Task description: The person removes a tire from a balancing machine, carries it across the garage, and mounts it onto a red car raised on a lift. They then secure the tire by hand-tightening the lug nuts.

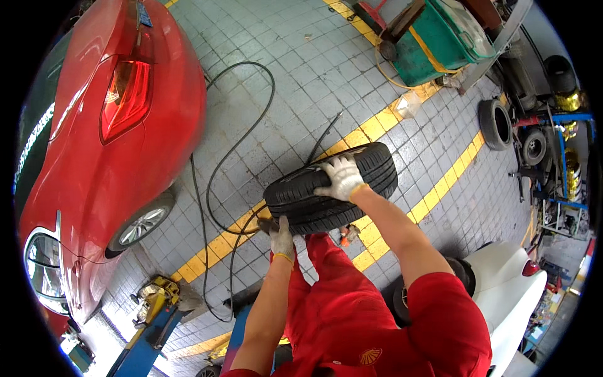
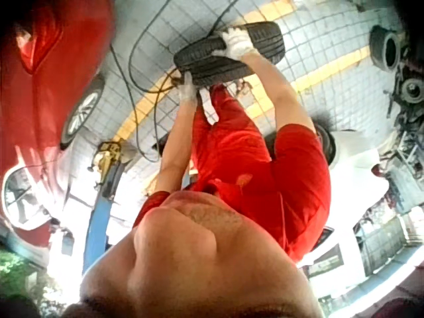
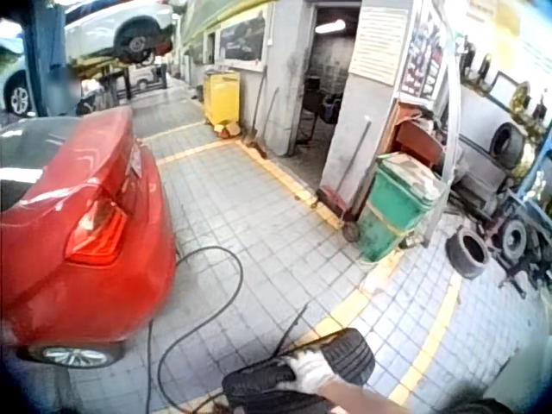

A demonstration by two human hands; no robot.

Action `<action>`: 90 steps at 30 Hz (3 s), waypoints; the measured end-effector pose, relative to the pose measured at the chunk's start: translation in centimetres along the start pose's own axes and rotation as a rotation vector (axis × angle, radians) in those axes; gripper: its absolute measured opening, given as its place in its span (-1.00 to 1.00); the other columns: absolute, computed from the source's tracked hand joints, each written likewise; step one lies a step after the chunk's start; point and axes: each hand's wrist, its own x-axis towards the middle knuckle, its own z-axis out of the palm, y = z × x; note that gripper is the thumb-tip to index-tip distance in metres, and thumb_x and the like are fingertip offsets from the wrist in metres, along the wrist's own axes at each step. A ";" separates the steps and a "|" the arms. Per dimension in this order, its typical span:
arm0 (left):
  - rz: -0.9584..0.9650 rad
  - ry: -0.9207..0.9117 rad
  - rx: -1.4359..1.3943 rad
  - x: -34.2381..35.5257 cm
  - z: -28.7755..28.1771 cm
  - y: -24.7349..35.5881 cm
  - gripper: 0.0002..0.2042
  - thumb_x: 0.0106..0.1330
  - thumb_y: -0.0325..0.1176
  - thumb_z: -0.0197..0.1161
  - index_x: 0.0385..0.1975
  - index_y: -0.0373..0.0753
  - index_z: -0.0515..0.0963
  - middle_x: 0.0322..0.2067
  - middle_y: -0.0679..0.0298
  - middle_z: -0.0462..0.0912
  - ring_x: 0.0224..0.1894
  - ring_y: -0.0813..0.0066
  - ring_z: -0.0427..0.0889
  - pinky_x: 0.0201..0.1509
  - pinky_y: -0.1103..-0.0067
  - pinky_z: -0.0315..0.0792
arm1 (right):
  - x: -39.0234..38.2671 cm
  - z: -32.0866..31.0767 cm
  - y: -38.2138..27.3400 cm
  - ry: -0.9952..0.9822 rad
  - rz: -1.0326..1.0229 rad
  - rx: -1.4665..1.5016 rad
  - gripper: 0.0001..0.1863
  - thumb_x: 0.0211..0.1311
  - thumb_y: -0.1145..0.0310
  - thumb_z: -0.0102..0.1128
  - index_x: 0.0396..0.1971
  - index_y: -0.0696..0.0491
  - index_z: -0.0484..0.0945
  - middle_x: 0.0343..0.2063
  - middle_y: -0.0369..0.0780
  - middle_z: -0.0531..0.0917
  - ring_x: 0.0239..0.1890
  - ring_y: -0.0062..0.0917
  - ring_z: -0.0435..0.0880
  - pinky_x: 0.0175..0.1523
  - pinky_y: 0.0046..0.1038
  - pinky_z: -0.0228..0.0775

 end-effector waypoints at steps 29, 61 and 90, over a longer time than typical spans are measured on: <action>0.603 -0.346 0.326 7.0 13.5 -1.7 0.05 0.31 0.05 0.44 0.60 -0.37 -0.06 0.44 -0.18 0.32 0.47 -0.04 0.36 0.55 0.34 0.24 | -12.4 8.2 11.4 0.127 0.717 0.437 0.29 -0.07 -0.48 0.43 0.53 0.09 0.19 0.35 0.14 0.43 0.39 0.05 0.43 0.46 -0.04 0.27; 0.213 -0.514 0.716 22.8 34.5 46.3 0.08 0.27 0.30 0.27 0.53 -0.47 0.04 0.28 -0.39 0.48 0.36 -0.23 0.50 0.43 0.23 0.41 | 21.9 -3.3 31.3 0.324 0.925 0.651 -0.09 0.55 -0.38 -0.33 0.46 0.14 0.36 0.41 0.09 0.45 0.42 -0.07 0.45 0.45 -0.20 0.31; 0.291 -0.832 1.237 38.4 42.5 82.3 0.16 0.20 0.50 0.18 0.49 -0.51 0.18 0.35 -0.38 0.40 0.44 -0.16 0.42 0.53 0.31 0.28 | 74.6 -40.2 32.5 0.416 1.497 0.727 0.00 0.44 -0.52 -0.35 0.21 0.16 0.60 0.12 0.09 0.71 0.14 0.05 0.71 0.25 -0.03 0.53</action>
